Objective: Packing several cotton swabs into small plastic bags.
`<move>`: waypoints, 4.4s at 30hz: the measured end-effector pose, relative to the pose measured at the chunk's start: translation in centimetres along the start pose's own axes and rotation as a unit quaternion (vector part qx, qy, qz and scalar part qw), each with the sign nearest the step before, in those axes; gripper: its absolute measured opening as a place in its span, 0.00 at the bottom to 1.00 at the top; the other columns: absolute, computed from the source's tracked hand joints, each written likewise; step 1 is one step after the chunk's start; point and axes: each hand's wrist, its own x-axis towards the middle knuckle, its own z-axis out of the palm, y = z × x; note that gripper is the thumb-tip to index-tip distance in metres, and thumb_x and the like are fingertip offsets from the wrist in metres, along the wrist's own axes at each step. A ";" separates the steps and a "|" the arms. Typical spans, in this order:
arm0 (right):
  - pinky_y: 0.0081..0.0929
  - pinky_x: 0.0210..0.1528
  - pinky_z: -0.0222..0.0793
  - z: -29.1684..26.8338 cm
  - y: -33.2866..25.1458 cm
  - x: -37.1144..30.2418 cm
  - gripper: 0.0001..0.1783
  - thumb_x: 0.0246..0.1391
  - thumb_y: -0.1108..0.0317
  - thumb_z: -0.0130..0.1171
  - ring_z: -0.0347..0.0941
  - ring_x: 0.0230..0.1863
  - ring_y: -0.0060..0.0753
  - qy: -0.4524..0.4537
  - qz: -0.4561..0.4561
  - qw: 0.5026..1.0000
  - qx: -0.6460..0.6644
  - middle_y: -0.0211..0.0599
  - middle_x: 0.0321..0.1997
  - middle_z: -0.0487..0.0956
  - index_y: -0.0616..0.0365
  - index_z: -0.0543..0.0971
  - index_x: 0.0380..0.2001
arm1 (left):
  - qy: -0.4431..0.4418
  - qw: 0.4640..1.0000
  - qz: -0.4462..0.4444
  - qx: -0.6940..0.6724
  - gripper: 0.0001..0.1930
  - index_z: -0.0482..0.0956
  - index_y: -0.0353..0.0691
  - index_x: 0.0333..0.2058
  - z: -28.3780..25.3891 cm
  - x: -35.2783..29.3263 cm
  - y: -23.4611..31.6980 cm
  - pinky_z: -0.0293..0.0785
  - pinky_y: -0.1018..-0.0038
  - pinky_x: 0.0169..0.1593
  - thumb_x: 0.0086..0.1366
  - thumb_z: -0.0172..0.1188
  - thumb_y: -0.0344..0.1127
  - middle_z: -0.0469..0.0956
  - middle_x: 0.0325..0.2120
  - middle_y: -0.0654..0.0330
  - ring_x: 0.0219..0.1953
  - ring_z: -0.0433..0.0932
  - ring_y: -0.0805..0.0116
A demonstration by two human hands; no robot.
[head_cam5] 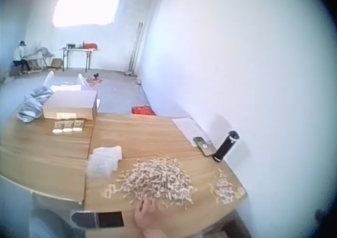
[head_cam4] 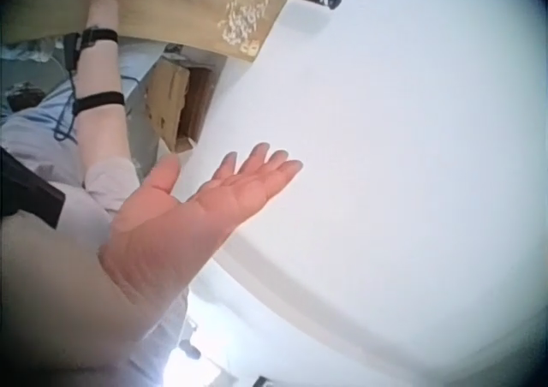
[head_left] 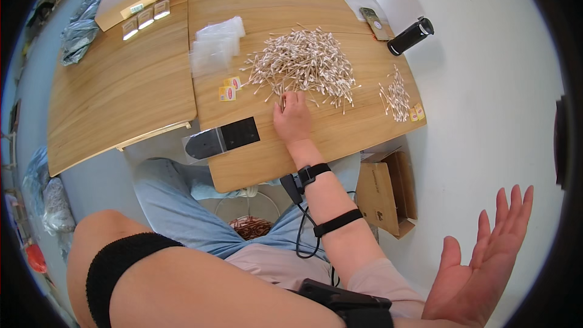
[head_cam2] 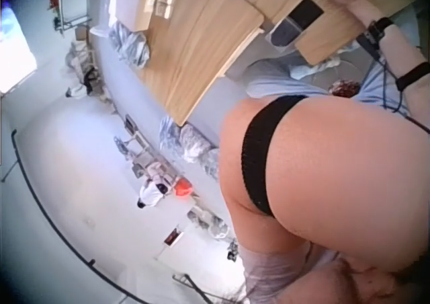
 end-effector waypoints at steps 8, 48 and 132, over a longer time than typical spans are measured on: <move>0.46 0.39 0.70 -1.4 1.4 -0.9 0.11 0.52 0.68 0.61 0.72 0.41 0.54 -0.009 0.028 0.999 -0.040 0.47 0.39 0.72 0.58 0.71 0.36 | 0.032 0.998 -0.049 -0.037 0.11 0.77 0.39 0.37 -1.0 -2.9 -7.4 0.66 0.63 0.57 0.52 0.56 0.30 0.75 0.40 0.56 0.48 0.72 0.58; 0.38 0.35 0.72 -4.2 0.3 -4.7 0.05 0.52 0.67 0.62 0.76 0.35 0.44 -0.123 -0.083 0.984 0.094 0.35 0.33 0.76 0.50 0.81 0.34 | 0.189 0.905 -0.353 -0.146 0.04 0.81 0.39 0.27 8.3 -9.0 -22.3 0.73 0.63 0.38 0.53 0.67 0.31 0.75 0.28 0.56 0.34 0.77 0.56; 0.40 0.41 0.71 -4.4 5.1 0.5 0.09 0.50 0.68 0.62 0.74 0.39 0.48 0.039 -0.013 0.999 -0.001 0.41 0.33 0.75 0.54 0.78 0.36 | 0.180 0.945 -0.273 -0.016 0.19 0.75 0.40 0.48 9.6 -8.9 -17.0 0.57 0.59 0.67 0.60 0.62 0.38 0.69 0.56 0.53 0.63 0.63 0.53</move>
